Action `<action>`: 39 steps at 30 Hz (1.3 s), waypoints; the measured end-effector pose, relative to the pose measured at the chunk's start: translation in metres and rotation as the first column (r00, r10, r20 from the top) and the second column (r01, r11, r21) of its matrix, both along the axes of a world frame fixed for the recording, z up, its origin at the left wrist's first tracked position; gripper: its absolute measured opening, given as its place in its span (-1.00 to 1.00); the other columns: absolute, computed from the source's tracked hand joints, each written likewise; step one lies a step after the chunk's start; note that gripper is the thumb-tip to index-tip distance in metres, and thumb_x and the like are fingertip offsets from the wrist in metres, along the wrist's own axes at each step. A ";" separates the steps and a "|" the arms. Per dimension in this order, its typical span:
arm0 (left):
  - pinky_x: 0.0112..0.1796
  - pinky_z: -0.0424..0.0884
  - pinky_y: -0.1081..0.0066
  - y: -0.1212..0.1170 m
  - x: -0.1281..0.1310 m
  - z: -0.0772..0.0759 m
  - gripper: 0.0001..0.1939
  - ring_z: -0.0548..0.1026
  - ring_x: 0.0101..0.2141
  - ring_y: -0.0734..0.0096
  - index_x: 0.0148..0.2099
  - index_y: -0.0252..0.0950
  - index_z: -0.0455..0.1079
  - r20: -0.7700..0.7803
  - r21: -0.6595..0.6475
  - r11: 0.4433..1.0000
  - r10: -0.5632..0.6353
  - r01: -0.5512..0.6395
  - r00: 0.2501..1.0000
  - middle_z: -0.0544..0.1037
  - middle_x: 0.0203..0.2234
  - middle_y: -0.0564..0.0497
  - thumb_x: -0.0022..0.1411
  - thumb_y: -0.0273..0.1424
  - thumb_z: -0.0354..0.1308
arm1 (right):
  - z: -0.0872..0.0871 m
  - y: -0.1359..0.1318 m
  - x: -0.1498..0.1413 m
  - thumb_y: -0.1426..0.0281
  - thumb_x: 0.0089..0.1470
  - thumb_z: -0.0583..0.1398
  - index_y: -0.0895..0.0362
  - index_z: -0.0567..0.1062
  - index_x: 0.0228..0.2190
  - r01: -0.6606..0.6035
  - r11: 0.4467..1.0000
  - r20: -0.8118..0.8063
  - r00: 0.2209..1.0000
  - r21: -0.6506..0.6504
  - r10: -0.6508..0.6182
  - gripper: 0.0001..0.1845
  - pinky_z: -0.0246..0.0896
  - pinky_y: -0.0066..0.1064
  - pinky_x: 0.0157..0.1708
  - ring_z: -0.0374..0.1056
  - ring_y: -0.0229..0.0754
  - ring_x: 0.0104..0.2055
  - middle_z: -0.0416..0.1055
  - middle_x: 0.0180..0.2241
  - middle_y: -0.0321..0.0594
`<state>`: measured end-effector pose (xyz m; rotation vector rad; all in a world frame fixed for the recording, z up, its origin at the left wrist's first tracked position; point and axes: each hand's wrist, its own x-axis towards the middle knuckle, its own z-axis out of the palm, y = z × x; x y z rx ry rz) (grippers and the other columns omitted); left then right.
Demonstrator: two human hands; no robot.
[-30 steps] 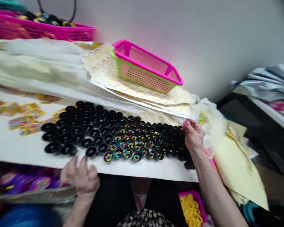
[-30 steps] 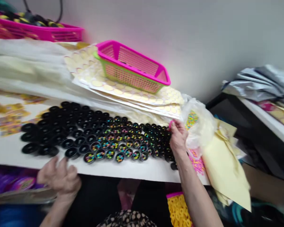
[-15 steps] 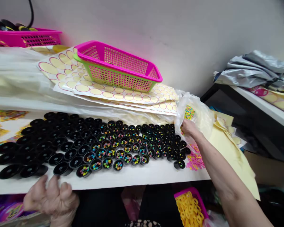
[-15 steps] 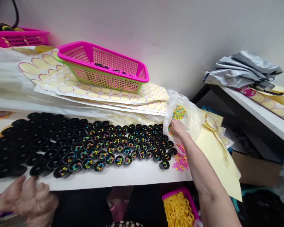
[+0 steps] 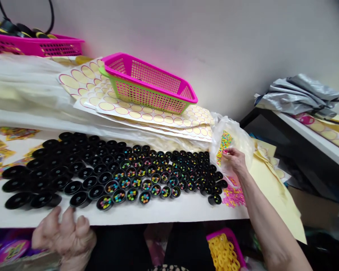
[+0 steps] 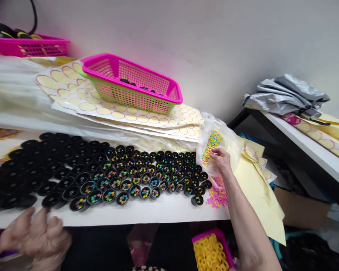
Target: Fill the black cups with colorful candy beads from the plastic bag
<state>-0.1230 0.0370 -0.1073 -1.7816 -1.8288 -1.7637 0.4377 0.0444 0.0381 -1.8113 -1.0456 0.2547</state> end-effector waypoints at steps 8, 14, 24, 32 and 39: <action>0.02 0.14 0.06 -0.017 0.007 0.016 -0.56 0.17 0.10 0.06 0.11 -0.34 0.22 -0.363 0.107 0.986 0.162 -0.131 0.918 0.25 0.09 -0.27 0.20 -0.35 -0.08 | 0.042 0.005 -0.137 0.44 -0.40 0.40 0.10 0.54 -0.43 -0.285 0.936 -0.438 0.829 0.207 0.349 -0.66 0.27 -0.40 -0.37 0.38 -0.24 -0.38 0.47 -0.41 -0.25; 0.05 0.09 0.09 -0.025 0.012 0.026 -0.57 0.11 0.12 0.07 0.12 -0.38 0.20 -0.346 0.075 0.991 0.133 -0.113 0.929 0.22 0.09 -0.29 0.23 -0.38 -0.09 | 0.041 0.029 -0.293 0.37 -0.17 0.33 0.06 0.55 -0.36 -0.763 0.646 -0.399 0.587 0.018 0.704 -0.78 0.20 -0.34 -0.36 0.31 -0.23 -0.40 0.46 -0.43 -0.29; 0.07 0.07 0.09 -0.027 0.012 0.025 -0.56 0.08 0.14 0.03 0.12 -0.46 0.19 -0.340 0.046 0.995 0.097 -0.087 0.935 0.19 0.11 -0.35 0.23 -0.39 -0.08 | 0.044 0.064 -0.381 0.47 0.13 0.03 0.11 0.48 -0.43 -0.758 0.350 0.478 0.058 -0.550 0.876 -0.77 -0.05 -0.33 -0.34 0.08 -0.17 -0.32 0.35 -0.42 -0.19; 0.06 0.09 0.09 -0.027 0.012 0.026 -0.56 0.09 0.14 0.04 0.13 -0.42 0.17 -0.344 0.053 0.994 0.113 -0.100 0.932 0.19 0.12 -0.33 0.22 -0.38 -0.09 | 0.050 0.062 -0.393 0.55 -0.07 0.11 0.13 0.43 -0.46 -0.633 0.414 0.629 -0.151 -0.654 0.763 -0.88 -0.16 -0.27 -0.38 0.07 -0.12 -0.28 0.32 -0.36 -0.13; 0.05 0.09 0.09 -0.026 0.011 0.027 -0.56 0.11 0.12 0.03 0.15 -0.40 0.15 -0.353 0.067 0.994 0.109 -0.091 0.929 0.20 0.09 -0.32 0.23 -0.40 -0.09 | 0.059 0.062 -0.372 0.50 0.06 0.07 0.12 0.47 -0.44 -0.796 0.383 0.496 0.121 -0.469 0.860 -0.81 -0.03 -0.30 -0.34 0.13 -0.15 -0.29 0.35 -0.39 -0.17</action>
